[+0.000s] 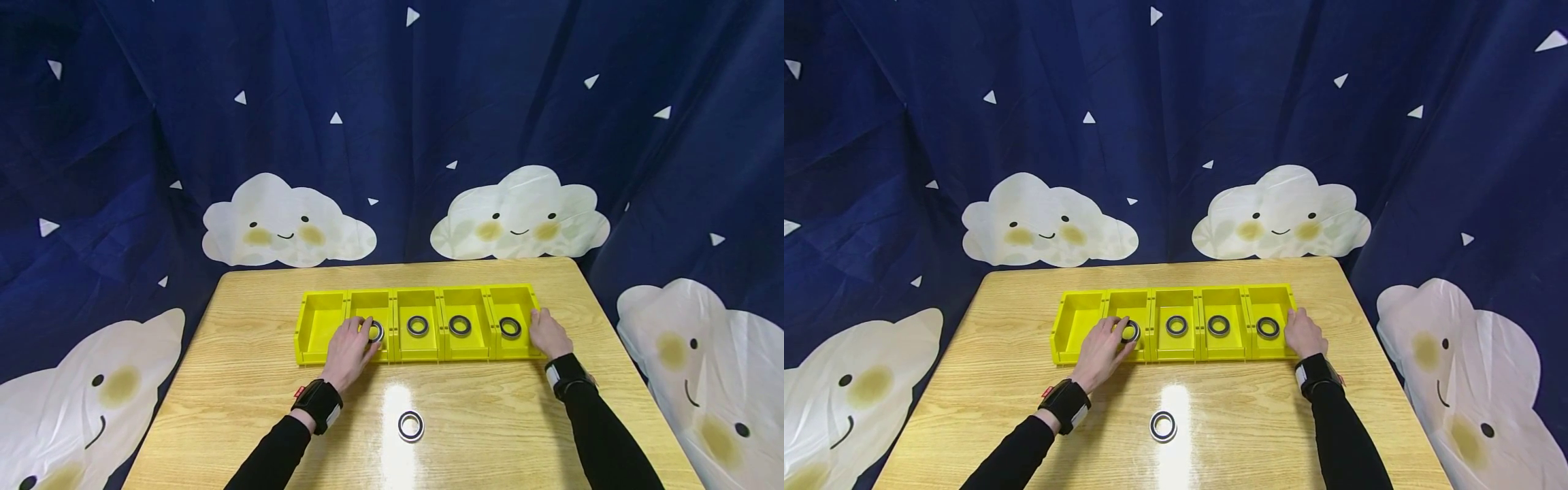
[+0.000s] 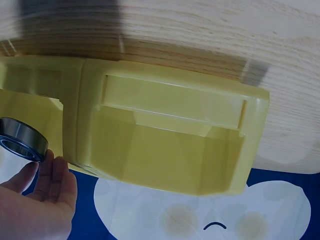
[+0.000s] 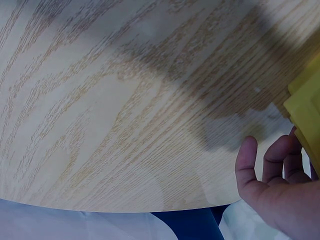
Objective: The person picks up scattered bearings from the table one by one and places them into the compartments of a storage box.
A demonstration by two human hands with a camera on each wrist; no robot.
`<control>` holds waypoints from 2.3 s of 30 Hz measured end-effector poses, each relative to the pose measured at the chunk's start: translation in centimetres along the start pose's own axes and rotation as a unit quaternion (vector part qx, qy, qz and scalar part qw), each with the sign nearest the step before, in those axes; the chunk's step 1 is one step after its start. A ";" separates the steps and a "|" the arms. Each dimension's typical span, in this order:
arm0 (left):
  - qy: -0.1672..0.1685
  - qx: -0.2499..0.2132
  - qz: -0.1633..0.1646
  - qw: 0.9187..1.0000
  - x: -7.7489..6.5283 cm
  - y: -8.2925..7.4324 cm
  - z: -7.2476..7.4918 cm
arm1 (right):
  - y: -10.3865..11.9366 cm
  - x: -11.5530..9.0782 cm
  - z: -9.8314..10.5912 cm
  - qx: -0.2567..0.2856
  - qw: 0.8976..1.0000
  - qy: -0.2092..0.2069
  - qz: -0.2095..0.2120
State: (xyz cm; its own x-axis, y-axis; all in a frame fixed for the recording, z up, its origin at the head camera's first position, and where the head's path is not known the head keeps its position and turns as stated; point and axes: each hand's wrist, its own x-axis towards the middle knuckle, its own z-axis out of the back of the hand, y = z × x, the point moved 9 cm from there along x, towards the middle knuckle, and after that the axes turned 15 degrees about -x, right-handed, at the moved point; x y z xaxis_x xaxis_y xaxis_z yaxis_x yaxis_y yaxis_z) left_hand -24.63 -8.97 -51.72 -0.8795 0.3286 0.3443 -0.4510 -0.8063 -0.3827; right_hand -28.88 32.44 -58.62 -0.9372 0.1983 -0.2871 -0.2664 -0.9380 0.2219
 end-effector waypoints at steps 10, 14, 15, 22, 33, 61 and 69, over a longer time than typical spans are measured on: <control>0.004 0.069 0.010 0.998 1.2 0.5 -0.6 | -0.1 0.0 -0.2 0.000 1.000 0.005 -0.004; -0.003 0.084 0.008 0.996 1.7 0.7 -0.8 | 0.0 0.0 -0.1 0.000 1.000 0.004 0.000; -0.006 0.088 0.006 0.996 1.8 0.7 -0.9 | 0.0 0.0 0.0 0.001 1.000 0.004 0.000; -0.010 0.113 0.003 0.994 2.4 0.9 -1.3 | 0.0 0.0 0.0 0.004 1.000 0.001 -0.002; 0.025 0.118 0.041 0.992 3.1 1.8 -2.6 | -0.1 0.1 -0.2 0.009 1.000 0.001 0.002; 0.104 0.115 0.108 0.982 3.6 3.5 -4.5 | 0.1 -0.2 0.0 0.008 1.000 0.000 -0.003; 0.107 0.116 0.105 0.982 3.6 3.8 -4.9 | 0.1 -0.3 0.1 0.012 1.000 0.001 -0.005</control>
State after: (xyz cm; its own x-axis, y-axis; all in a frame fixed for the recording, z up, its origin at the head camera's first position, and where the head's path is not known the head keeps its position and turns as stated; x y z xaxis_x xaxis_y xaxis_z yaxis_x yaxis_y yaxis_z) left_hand -30.22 -8.42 -56.17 -0.9723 0.2190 0.0817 -0.2317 -0.9495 -0.2117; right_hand -28.67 32.36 -58.44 -0.9344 0.2063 -0.2904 -0.2802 -0.9290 0.2417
